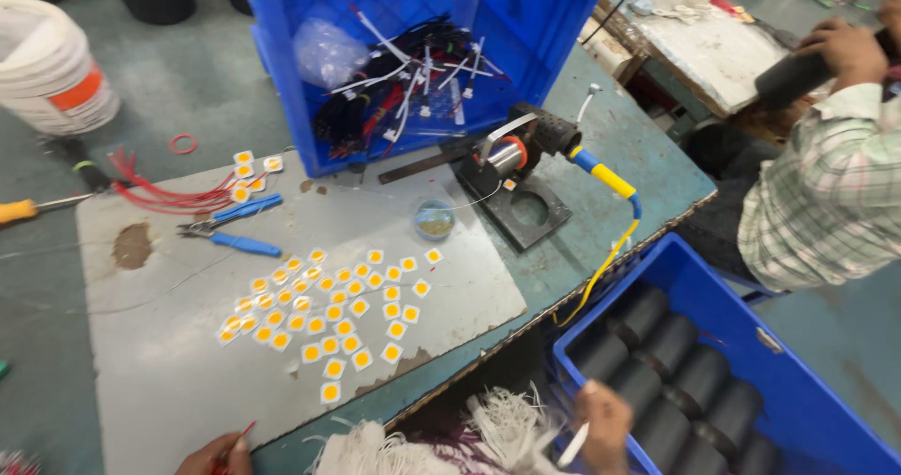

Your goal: The person sits at a factory workbench soldering red and black wires onto small yellow LED modules with a soldering iron. They strip insulation from wire ends with a hand tool, dip the stripped ends into a small container of flux or solder paste, and solder the wires to the modules one at a time.

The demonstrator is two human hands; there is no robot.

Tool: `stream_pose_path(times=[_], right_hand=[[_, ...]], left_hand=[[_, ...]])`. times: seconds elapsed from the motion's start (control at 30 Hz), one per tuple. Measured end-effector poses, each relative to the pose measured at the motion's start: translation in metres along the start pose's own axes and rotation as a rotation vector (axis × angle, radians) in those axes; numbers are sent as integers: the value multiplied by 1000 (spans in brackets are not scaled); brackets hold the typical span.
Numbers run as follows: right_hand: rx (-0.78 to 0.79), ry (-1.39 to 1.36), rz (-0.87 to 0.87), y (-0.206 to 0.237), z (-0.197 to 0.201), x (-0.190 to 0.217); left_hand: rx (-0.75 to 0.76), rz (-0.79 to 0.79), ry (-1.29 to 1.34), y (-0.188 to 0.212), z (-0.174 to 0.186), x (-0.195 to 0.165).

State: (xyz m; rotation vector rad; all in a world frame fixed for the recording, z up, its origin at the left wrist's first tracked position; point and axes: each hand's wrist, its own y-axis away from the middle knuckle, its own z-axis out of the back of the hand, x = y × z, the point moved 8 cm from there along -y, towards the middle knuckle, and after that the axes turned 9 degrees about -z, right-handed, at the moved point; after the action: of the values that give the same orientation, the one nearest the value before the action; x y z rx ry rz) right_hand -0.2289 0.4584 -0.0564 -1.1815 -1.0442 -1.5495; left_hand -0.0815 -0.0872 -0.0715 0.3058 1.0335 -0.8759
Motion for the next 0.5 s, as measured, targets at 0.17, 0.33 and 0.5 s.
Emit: stream_pose_path(times=[0.17,0.33,0.5], right_hand=[[329,-83,377,-15,-9,175],[493,349,741,-25,-100,351],[658,485,933,-104,-305,436]], left_hand=[[-143,-250,-211,23,29,-54],[-137,-276,-309,36,37,-54],[41,-129,-89,-5,4,-26]])
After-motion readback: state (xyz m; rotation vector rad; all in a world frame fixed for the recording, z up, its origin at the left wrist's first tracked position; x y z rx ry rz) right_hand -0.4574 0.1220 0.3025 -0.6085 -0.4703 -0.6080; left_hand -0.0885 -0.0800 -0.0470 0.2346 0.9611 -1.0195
